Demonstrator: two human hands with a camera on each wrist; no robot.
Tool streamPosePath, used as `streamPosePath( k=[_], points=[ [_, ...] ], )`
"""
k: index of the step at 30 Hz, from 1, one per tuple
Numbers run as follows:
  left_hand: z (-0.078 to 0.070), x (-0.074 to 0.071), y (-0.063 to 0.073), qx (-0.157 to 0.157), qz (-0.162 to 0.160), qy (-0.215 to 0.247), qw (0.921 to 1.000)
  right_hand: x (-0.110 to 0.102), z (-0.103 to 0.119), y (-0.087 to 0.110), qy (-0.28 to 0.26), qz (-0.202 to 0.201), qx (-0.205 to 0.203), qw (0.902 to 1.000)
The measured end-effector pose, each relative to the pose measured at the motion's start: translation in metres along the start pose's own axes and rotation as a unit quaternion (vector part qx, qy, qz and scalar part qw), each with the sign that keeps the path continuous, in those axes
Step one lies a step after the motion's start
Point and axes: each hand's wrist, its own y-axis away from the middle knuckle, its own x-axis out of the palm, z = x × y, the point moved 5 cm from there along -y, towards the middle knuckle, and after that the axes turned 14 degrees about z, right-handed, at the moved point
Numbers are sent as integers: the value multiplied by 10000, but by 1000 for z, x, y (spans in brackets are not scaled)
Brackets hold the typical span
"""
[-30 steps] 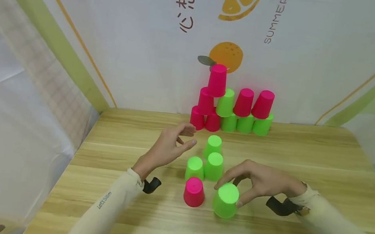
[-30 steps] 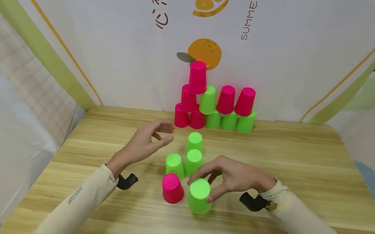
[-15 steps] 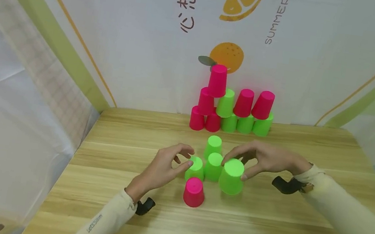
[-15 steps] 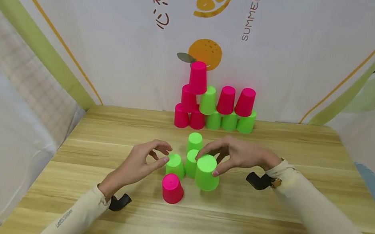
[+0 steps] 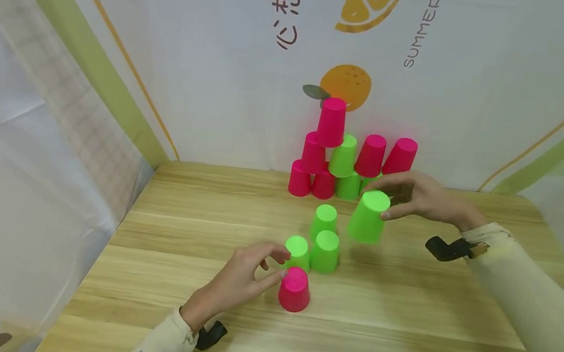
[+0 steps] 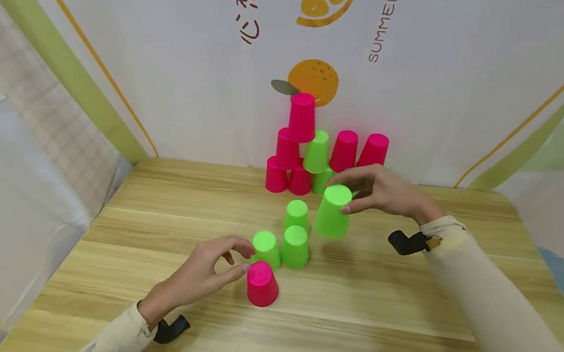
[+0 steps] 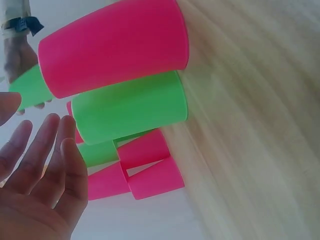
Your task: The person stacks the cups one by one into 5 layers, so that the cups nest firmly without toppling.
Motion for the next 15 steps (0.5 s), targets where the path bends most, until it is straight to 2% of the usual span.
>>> streamPosePath(
  k=[7, 15],
  points=[
    [-1, 9, 2, 40, 104, -45, 9999, -25, -8, 5, 309, -777, 996, 9915],
    [2, 22, 0, -518, 712, 1, 9961, -59, -2, -3, 614, -1370, 1656, 9747]
  ],
)
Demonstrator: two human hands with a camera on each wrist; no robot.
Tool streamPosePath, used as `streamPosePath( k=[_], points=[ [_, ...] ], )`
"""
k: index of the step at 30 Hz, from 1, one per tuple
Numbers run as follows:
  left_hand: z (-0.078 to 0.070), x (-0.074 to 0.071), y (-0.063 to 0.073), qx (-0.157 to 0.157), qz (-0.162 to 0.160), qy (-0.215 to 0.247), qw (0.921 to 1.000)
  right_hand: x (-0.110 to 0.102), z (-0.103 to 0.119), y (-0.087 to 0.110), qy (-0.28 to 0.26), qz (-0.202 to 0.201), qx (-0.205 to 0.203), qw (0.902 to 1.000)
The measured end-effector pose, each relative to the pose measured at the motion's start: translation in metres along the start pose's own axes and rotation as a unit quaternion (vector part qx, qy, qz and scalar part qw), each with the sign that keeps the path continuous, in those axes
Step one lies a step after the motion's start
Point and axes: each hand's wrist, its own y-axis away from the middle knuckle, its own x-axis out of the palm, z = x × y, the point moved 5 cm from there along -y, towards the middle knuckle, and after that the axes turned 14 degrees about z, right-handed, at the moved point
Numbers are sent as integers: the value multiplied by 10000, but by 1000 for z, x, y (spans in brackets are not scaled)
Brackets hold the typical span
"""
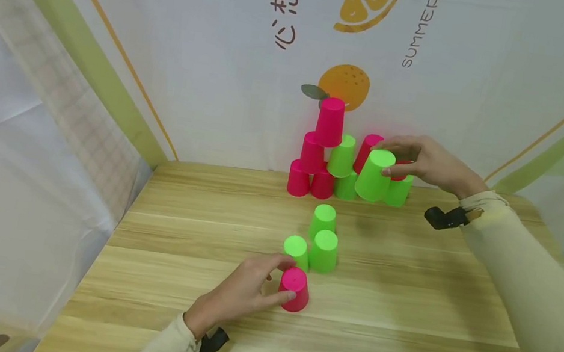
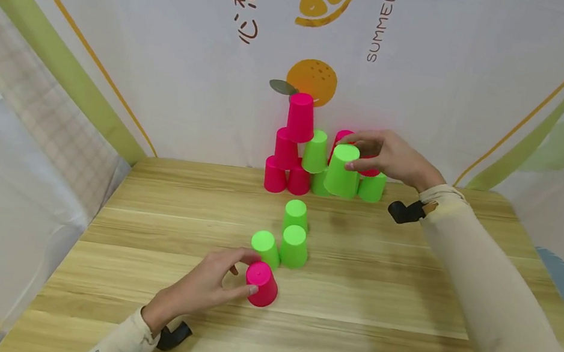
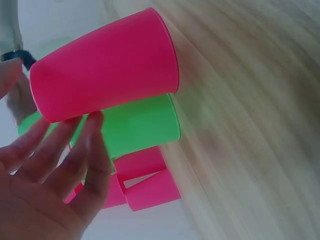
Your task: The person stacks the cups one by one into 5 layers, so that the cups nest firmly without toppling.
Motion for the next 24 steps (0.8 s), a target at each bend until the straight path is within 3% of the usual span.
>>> streamPosePath(
  k=[8, 18, 24],
  points=[
    [1, 7, -2, 21, 233, -289, 9993, -26, 18, -17, -155, -158, 131, 9997],
    [2, 11, -3, -32, 346, -362, 9987, -40, 27, -39, -190, -927, 152, 9954],
    [5, 14, -5, -36, 354, -367, 9987, -39, 24, -53, -373, -1423, 476, 9880]
  ],
)
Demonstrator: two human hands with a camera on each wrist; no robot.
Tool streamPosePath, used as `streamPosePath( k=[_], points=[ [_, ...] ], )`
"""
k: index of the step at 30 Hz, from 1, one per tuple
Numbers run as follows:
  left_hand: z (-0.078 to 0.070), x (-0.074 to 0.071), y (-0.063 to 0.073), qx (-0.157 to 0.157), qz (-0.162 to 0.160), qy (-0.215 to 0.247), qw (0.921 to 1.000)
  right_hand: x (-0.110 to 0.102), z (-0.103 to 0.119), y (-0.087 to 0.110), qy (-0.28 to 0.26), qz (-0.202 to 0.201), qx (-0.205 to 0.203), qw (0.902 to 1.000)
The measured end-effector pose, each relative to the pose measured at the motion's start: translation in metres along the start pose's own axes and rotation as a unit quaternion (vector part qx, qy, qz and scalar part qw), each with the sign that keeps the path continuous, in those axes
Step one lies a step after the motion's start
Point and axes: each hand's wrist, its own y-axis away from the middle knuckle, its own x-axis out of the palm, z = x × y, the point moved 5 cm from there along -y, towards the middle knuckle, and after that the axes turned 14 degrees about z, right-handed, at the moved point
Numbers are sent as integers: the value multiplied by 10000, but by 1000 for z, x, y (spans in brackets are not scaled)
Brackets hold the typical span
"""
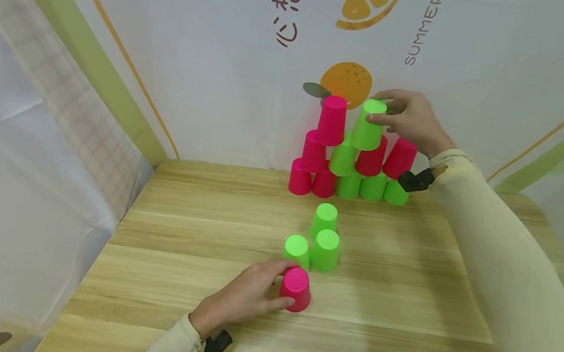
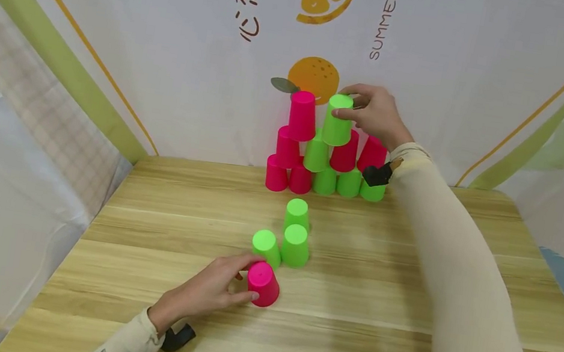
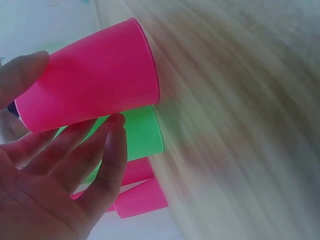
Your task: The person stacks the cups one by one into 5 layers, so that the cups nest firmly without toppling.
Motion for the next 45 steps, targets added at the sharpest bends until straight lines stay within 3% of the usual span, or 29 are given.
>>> streamPosePath(
  k=[8, 14, 22, 25, 31, 38, 41, 45],
  points=[
    [1, 0, 2, 0, 7, 139, 9999, 7, 1, -7, -191, -587, 352, 9975],
    [-1, -2, 5, 6, 113, 254, 9996, 12, 1, -9, -257, -722, 467, 9960],
    [-17, -10, 8, 340, 360, 469, 9977, 14, 0, -8, -234, -905, 502, 9944],
    [-26, -15, 9, 455, 455, 352, 9973, 16, 0, -5, -238, -945, 542, 9938],
    [-45, -37, 8, 863, 412, -84, 9954, 14, 1, 6, -152, -935, 608, 9937],
    [-59, -75, -9, 1187, 285, -182, 9924, 4, -3, 28, 281, -1318, 342, 9903],
    [-64, -95, -20, 1169, 261, 14, 9928, 0, -6, 38, 326, -1456, 297, 9884],
    [-69, -119, -37, 1005, 229, 152, 9946, 2, -15, 53, 389, -1308, 236, 9904]
  ],
)
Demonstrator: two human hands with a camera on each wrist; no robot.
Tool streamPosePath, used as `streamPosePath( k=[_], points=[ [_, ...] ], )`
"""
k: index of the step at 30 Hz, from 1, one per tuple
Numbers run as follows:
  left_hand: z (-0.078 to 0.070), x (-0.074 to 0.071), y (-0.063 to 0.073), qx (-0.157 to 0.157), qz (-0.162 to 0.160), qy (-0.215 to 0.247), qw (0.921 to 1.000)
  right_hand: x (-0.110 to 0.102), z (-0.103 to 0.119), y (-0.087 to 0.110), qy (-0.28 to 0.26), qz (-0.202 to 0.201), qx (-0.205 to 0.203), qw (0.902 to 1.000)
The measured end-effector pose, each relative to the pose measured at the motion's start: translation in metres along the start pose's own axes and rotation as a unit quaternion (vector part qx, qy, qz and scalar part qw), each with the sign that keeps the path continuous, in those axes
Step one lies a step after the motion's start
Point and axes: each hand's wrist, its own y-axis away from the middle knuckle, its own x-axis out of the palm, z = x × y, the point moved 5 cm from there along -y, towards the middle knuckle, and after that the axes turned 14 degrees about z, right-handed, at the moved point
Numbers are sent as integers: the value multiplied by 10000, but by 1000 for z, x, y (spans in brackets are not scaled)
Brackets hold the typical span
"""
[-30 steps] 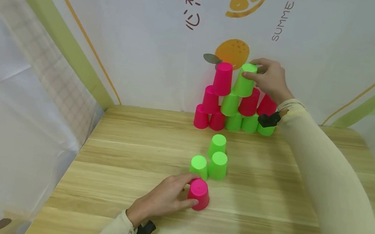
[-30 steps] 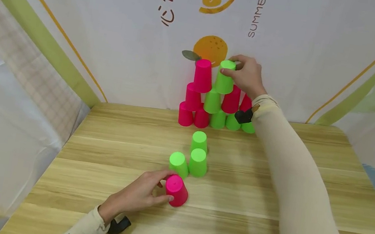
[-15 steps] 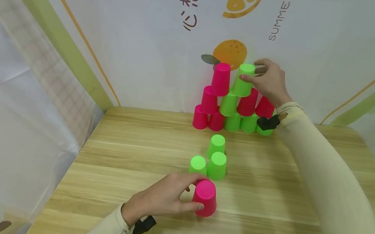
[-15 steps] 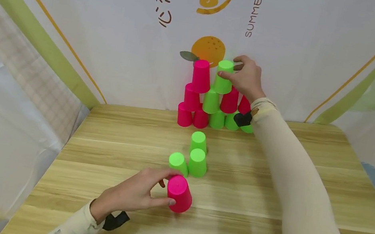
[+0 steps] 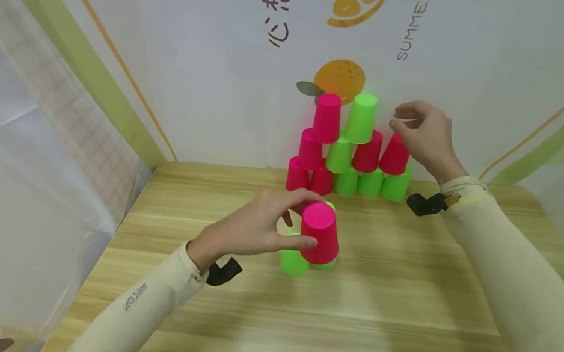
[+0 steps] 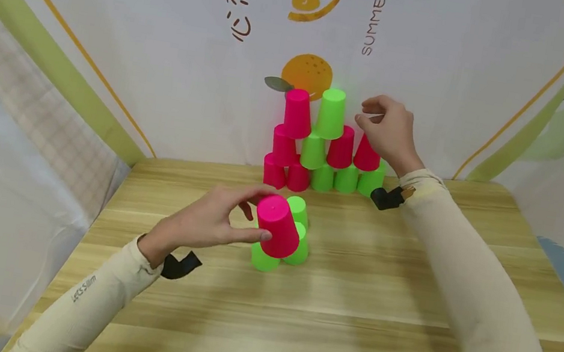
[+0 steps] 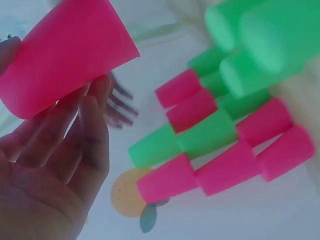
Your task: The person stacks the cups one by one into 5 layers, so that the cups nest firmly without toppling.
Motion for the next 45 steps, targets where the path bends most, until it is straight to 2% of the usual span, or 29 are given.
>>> streamPosePath(
  k=[4, 8, 12, 15, 23, 27, 33, 40, 43, 45],
  points=[
    [0, -18, -21, 32, -40, -27, 10000, 6, -6, 17, 98, 213, -218, 9995],
    [0, -31, -44, 128, -50, -180, 9997, 16, -2, 32, -12, 471, -601, 9971],
    [3, -42, -67, 34, -28, -255, 9997, 25, 7, 42, -254, 799, -1004, 9914],
    [4, -53, -83, -115, -51, -288, 9995, 29, 11, 48, -303, 931, -1155, 9885],
    [-1, -85, -122, -465, -330, -524, 9970, 25, -7, 59, -278, 953, -848, 9914],
    [-2, -96, -146, -699, -448, -297, 9961, 25, -19, 67, -276, 1071, -765, 9909],
    [5, -102, -179, -938, -766, -35, 9926, 43, -28, 77, -118, 1640, -1047, 9808],
    [3, -101, -203, -998, -864, -600, 9894, 88, -21, 92, -69, 2553, -1464, 9557],
    [0, -97, -212, -1046, -807, -847, 9876, 106, -18, 98, 117, 2768, -1527, 9487],
    [-1, -93, -218, -1114, -716, -976, 9864, 116, -17, 99, 366, 2754, -1555, 9480]
  ],
)
